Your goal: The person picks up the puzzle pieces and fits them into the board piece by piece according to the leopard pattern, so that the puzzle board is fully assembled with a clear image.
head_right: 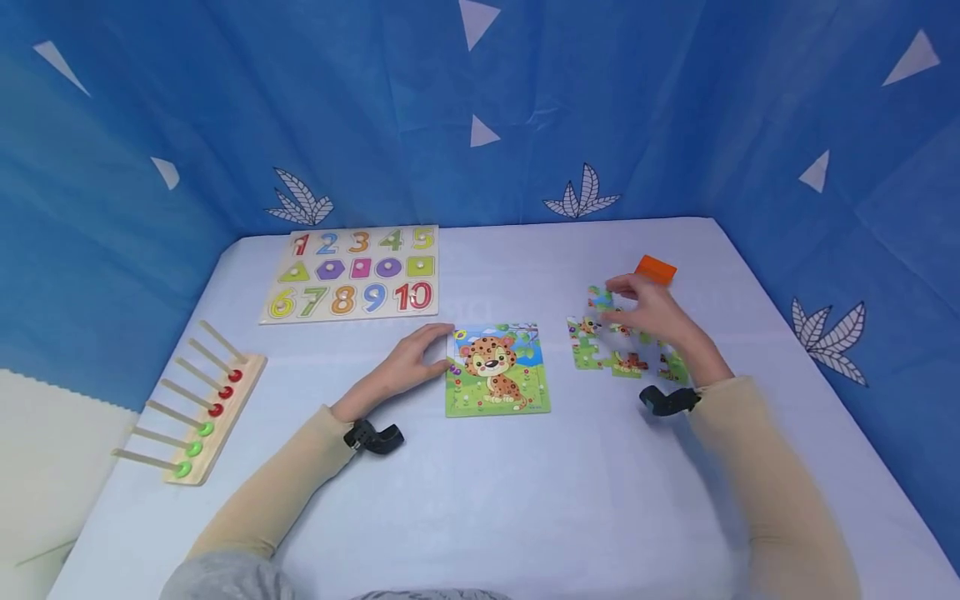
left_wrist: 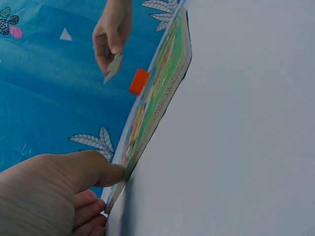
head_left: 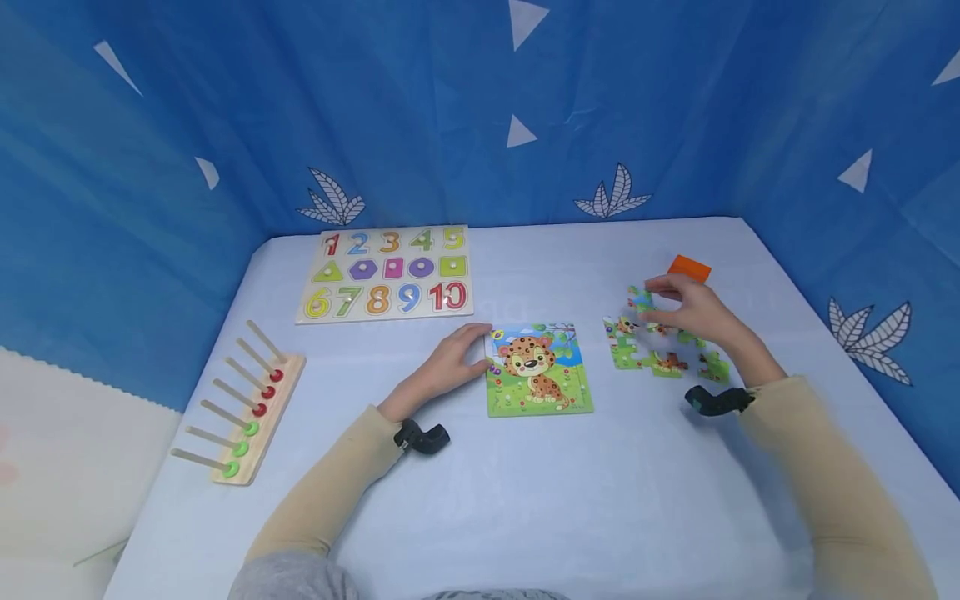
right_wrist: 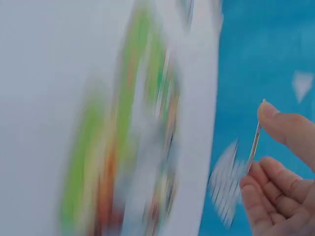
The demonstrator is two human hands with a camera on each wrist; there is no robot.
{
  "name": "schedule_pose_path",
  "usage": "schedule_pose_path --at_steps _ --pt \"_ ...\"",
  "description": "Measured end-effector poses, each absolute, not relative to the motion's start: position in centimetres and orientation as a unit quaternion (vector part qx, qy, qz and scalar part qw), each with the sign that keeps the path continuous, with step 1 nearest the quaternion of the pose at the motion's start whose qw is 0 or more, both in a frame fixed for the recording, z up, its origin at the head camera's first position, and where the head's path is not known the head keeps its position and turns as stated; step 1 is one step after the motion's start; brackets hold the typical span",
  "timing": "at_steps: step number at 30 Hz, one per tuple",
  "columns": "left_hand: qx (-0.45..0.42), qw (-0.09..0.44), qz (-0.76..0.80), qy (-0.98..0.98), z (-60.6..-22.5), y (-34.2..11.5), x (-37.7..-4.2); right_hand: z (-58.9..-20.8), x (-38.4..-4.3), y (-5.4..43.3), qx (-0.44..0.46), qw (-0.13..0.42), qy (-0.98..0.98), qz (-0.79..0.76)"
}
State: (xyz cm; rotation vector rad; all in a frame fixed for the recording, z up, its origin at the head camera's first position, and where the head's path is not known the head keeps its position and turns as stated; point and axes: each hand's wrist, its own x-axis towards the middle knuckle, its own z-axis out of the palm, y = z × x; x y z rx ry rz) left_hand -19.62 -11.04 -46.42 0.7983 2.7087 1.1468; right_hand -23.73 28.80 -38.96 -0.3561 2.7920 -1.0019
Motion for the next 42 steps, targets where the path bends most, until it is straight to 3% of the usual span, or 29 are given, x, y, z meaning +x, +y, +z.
schedule_pose_path --at_steps 11,25,42 --pt "0.264 0.038 0.38 0.886 -46.4 -10.7 -19.8 -41.3 -21.4 19.2 -0.254 0.074 0.919 -0.292" --pt "0.267 0.042 0.372 0.888 -46.4 -10.6 -19.3 -42.7 -20.9 17.5 -0.285 0.042 0.928 -0.237" --pt "0.264 0.043 0.375 0.887 -46.5 -11.0 -19.5 -42.2 -21.3 16.6 -0.318 0.052 0.922 -0.215"
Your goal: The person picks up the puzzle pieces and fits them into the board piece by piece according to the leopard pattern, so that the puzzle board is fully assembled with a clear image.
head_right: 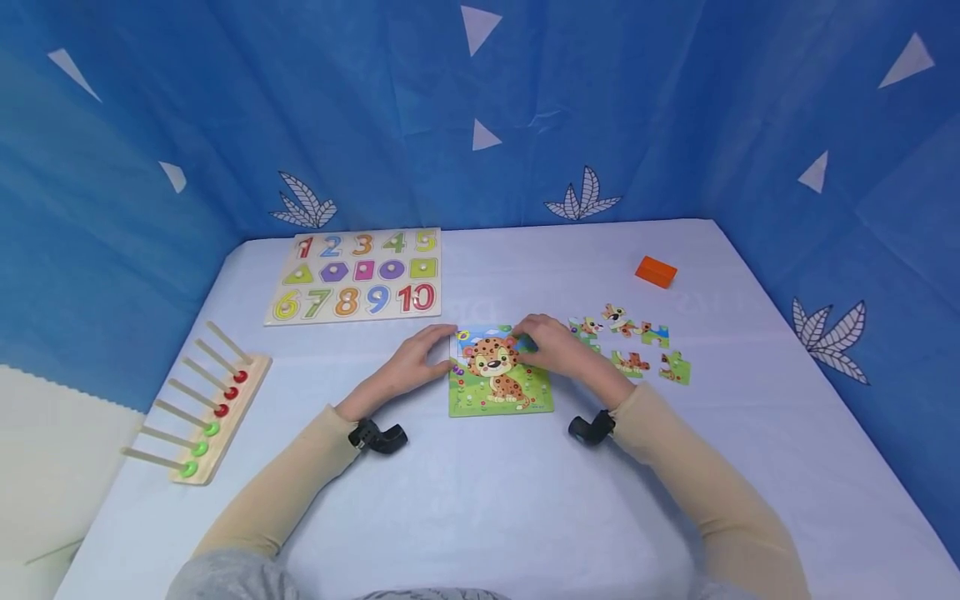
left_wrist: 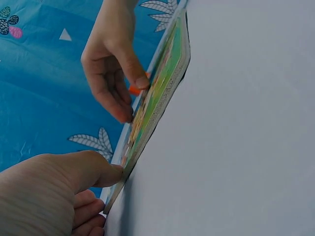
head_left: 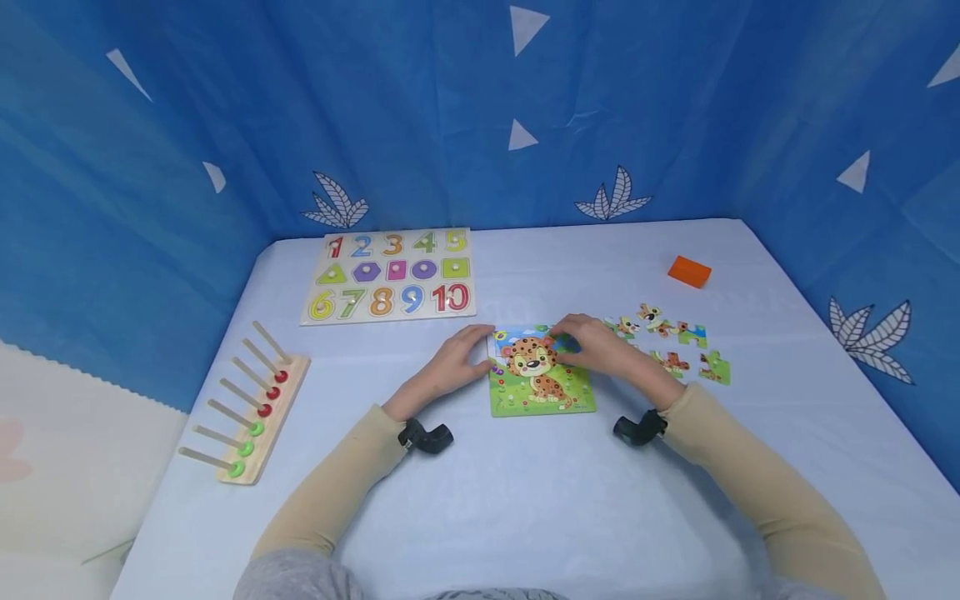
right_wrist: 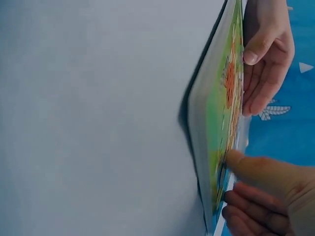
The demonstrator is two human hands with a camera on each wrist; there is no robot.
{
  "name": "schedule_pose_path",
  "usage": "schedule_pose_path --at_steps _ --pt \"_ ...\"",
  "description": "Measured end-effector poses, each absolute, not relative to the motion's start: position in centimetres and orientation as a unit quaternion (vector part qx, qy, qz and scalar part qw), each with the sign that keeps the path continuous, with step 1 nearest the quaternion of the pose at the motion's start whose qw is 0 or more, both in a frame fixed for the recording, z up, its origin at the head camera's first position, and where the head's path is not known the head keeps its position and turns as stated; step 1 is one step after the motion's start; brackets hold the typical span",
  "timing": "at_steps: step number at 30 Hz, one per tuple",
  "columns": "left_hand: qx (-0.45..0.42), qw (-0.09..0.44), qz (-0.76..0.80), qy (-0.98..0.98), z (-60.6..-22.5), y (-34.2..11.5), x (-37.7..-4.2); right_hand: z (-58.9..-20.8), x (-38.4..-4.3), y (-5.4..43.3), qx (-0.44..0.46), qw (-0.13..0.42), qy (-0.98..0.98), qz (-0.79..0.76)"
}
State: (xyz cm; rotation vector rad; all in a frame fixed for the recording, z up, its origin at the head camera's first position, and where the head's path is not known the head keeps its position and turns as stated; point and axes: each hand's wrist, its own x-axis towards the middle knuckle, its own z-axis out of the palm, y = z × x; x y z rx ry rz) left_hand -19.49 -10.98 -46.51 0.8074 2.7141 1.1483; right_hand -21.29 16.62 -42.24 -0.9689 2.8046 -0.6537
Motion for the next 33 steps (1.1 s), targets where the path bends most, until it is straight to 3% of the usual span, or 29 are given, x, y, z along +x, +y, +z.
schedule_pose_path --at_steps 6,10,15,23,33 --pt "0.272 0.034 0.371 0.887 -46.7 -10.9 -19.7 -40.5 -22.5 20.3 -0.25 0.058 0.909 -0.329" --pt "0.27 0.035 0.369 0.889 -46.5 -10.8 -19.7 -40.4 -23.3 24.0 -0.213 0.049 0.928 -0.302" --pt "0.263 0.044 0.367 0.891 -46.3 -10.9 -19.5 -41.3 -23.4 26.7 -0.181 0.077 0.951 -0.238" --pt "0.262 0.048 0.371 0.889 -46.4 -11.1 -19.5 -42.9 -23.7 27.7 -0.182 0.087 0.945 -0.258" --pt "0.262 0.047 0.373 0.889 -46.6 -11.0 -19.6 -41.9 -23.1 26.1 -0.201 0.035 0.936 -0.286"
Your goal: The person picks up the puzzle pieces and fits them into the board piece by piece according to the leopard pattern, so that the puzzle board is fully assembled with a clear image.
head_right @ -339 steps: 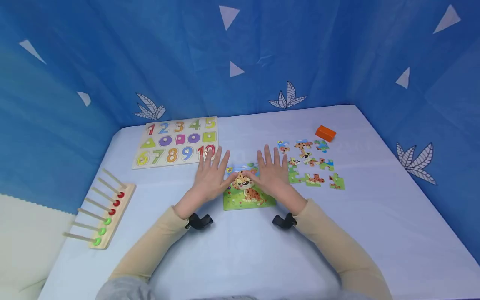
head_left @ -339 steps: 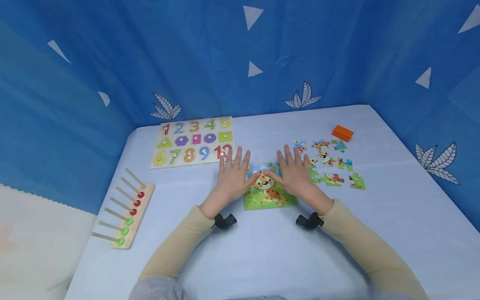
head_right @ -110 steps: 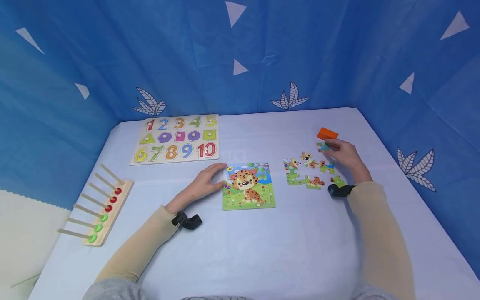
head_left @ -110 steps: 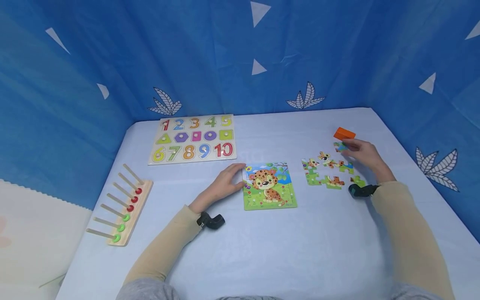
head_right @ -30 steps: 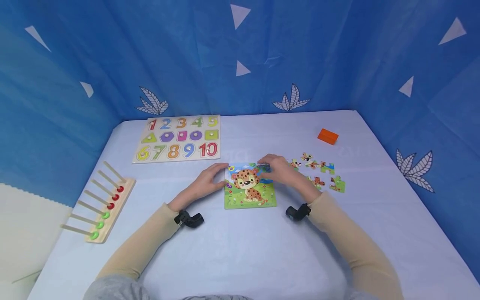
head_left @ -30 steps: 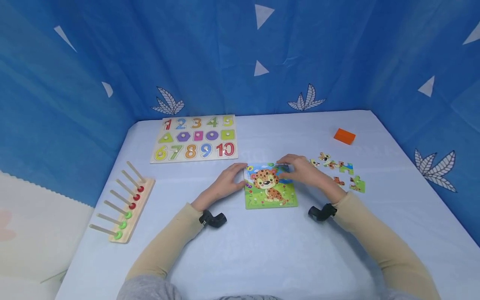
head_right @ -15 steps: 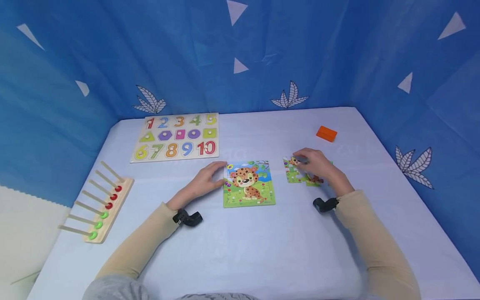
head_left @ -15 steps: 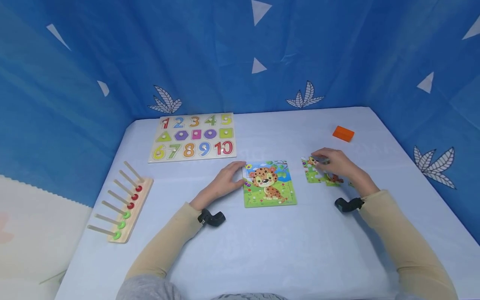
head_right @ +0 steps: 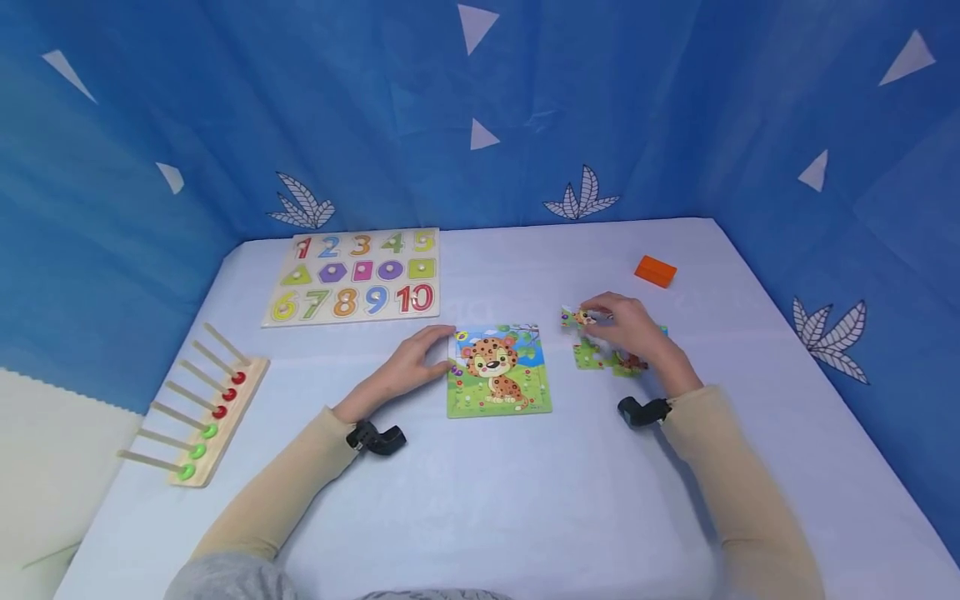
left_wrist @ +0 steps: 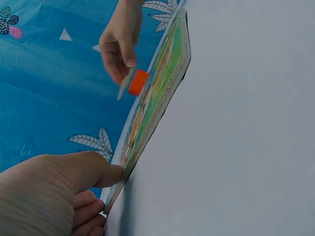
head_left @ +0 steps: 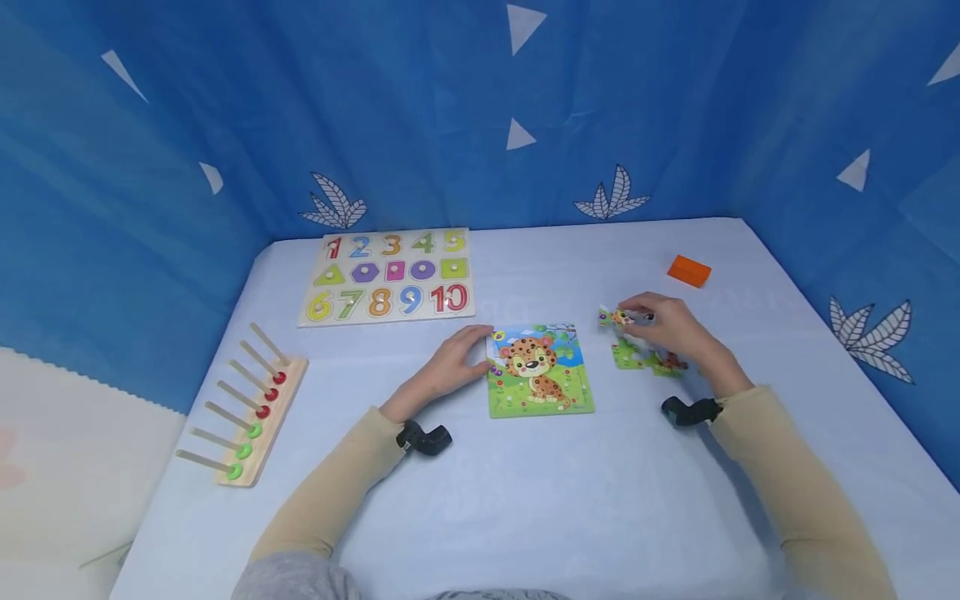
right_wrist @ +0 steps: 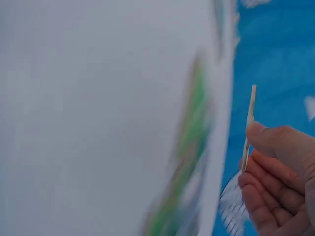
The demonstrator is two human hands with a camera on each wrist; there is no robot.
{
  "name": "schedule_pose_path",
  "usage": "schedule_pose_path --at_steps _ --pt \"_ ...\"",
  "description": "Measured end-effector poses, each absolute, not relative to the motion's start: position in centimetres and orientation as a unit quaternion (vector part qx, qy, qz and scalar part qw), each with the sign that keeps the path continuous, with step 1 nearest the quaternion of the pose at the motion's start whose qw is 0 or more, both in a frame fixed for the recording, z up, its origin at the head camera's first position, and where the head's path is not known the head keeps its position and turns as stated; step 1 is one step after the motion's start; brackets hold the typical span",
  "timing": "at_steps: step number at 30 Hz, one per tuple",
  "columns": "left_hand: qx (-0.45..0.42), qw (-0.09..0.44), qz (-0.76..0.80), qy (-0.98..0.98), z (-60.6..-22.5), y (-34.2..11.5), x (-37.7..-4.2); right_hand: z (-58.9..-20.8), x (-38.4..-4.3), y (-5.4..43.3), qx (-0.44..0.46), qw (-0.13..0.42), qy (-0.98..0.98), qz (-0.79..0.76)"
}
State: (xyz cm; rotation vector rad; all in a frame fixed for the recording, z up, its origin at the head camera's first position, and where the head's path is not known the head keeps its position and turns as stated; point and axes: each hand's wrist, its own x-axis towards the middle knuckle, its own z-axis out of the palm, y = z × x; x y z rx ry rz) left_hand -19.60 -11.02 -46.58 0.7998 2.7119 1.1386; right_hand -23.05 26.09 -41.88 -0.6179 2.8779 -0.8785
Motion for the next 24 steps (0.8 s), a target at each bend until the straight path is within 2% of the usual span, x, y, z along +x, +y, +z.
schedule_pose_path --at_steps 5,10,15,24 --pt "0.273 0.036 0.375 0.885 -46.6 -10.9 -19.6 -40.7 -20.8 20.4 -0.3 0.026 0.901 -0.311" --pt "0.287 0.014 0.381 0.879 -46.7 -11.0 -19.5 -41.1 -19.4 15.1 -0.397 0.041 0.874 -0.279" --pt "0.287 0.008 0.38 0.879 -46.6 -10.9 -19.4 -41.9 -19.1 12.9 -0.399 0.052 0.879 -0.256" --pt "0.264 0.01 0.345 0.901 -46.4 -10.3 -19.3 -43.0 -19.3 12.1 -0.393 0.053 0.889 -0.228"
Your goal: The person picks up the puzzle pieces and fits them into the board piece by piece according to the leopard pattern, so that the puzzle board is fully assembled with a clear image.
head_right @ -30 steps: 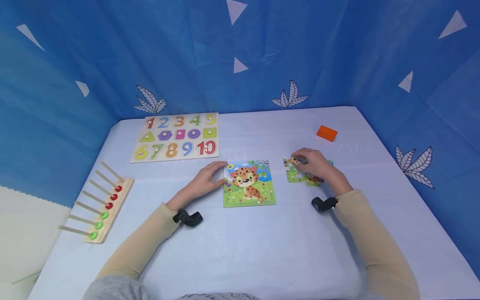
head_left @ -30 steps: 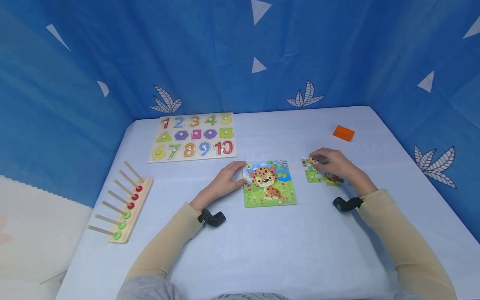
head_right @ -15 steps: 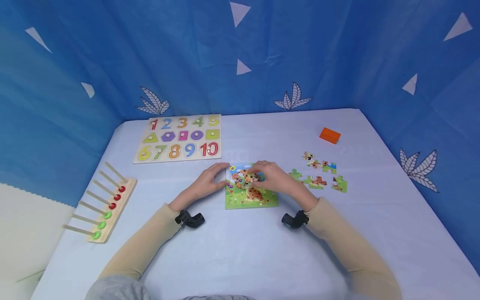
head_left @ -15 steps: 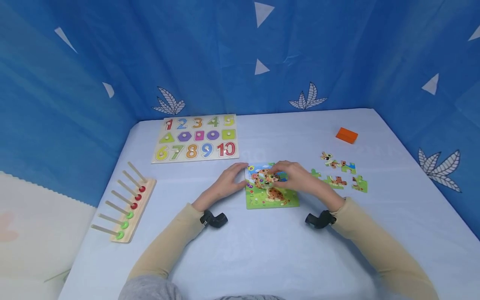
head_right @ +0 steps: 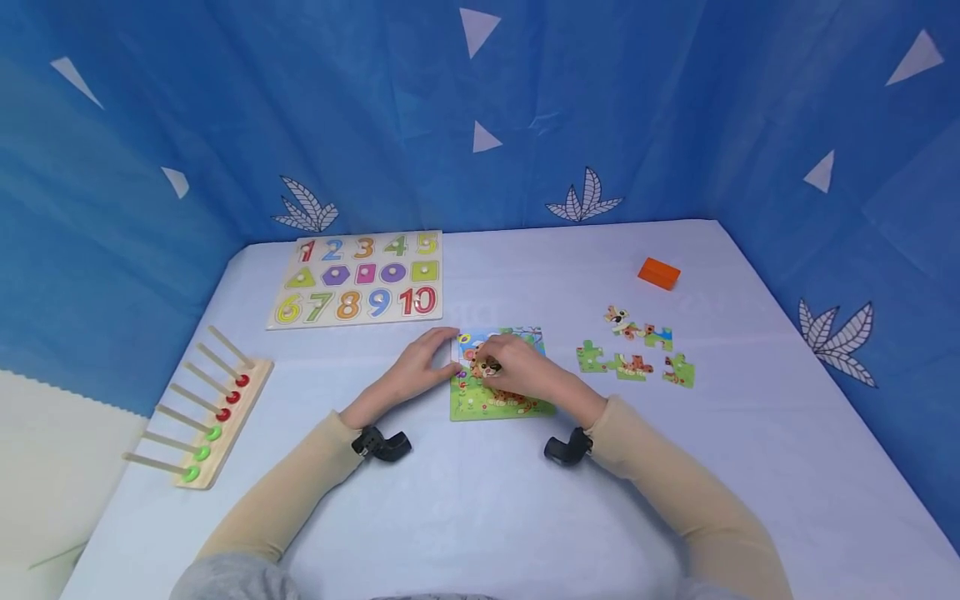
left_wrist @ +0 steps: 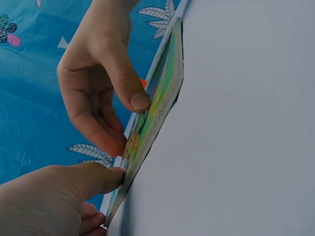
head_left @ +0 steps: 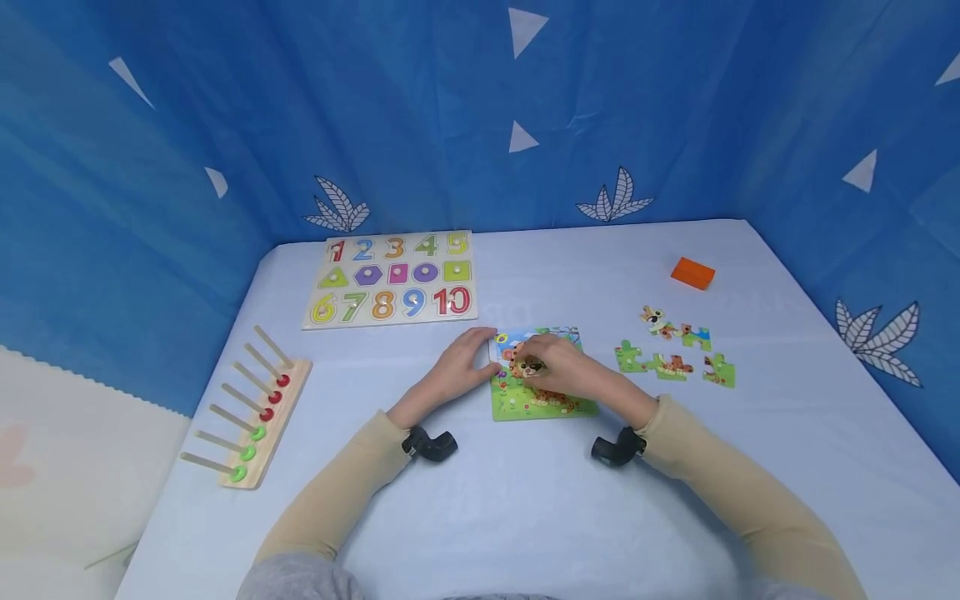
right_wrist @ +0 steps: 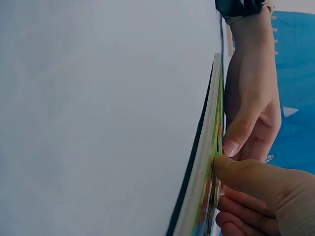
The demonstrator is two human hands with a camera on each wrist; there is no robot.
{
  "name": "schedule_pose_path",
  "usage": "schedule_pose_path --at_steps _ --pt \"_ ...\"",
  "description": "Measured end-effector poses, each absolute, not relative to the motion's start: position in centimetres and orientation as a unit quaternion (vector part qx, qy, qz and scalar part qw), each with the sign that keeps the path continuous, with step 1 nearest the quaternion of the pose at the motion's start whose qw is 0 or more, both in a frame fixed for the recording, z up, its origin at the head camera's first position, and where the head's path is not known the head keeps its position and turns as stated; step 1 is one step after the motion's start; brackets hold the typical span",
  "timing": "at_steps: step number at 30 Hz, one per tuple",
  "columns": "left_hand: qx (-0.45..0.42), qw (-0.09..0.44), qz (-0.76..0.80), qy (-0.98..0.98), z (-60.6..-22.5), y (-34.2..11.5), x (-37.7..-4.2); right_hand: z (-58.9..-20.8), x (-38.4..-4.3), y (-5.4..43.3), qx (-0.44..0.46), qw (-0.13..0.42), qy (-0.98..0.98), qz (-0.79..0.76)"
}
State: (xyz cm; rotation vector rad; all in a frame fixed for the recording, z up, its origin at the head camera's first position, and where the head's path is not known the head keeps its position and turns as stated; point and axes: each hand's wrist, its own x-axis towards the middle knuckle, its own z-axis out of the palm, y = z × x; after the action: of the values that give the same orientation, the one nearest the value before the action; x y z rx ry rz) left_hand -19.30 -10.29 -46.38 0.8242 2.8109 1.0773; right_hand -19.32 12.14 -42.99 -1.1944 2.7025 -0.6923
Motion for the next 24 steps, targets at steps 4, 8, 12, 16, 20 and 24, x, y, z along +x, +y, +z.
schedule_pose_path --at_steps 4,8,12,16,20,24 --pt "0.261 0.004 0.345 0.902 -46.5 -10.1 -19.1 -43.0 -19.2 12.0 -0.388 0.047 0.894 -0.218" --pt "0.257 0.006 0.345 0.903 -46.5 -10.1 -19.1 -43.2 -19.2 11.9 -0.394 0.041 0.891 -0.221" --pt "0.256 0.004 0.346 0.903 -46.6 -10.1 -19.2 -43.3 -19.3 11.9 -0.397 0.049 0.887 -0.229" --pt "0.257 0.001 0.344 0.903 -46.7 -10.0 -19.2 -42.5 -19.8 13.1 -0.383 0.055 0.882 -0.27" --pt "0.254 0.007 0.34 0.906 -46.7 -9.8 -19.2 -40.8 -21.5 17.4 -0.315 0.061 0.887 -0.333" --pt "0.247 0.011 0.343 0.906 -46.6 -9.9 -19.1 -40.0 -23.7 23.6 -0.215 0.069 0.911 -0.346"
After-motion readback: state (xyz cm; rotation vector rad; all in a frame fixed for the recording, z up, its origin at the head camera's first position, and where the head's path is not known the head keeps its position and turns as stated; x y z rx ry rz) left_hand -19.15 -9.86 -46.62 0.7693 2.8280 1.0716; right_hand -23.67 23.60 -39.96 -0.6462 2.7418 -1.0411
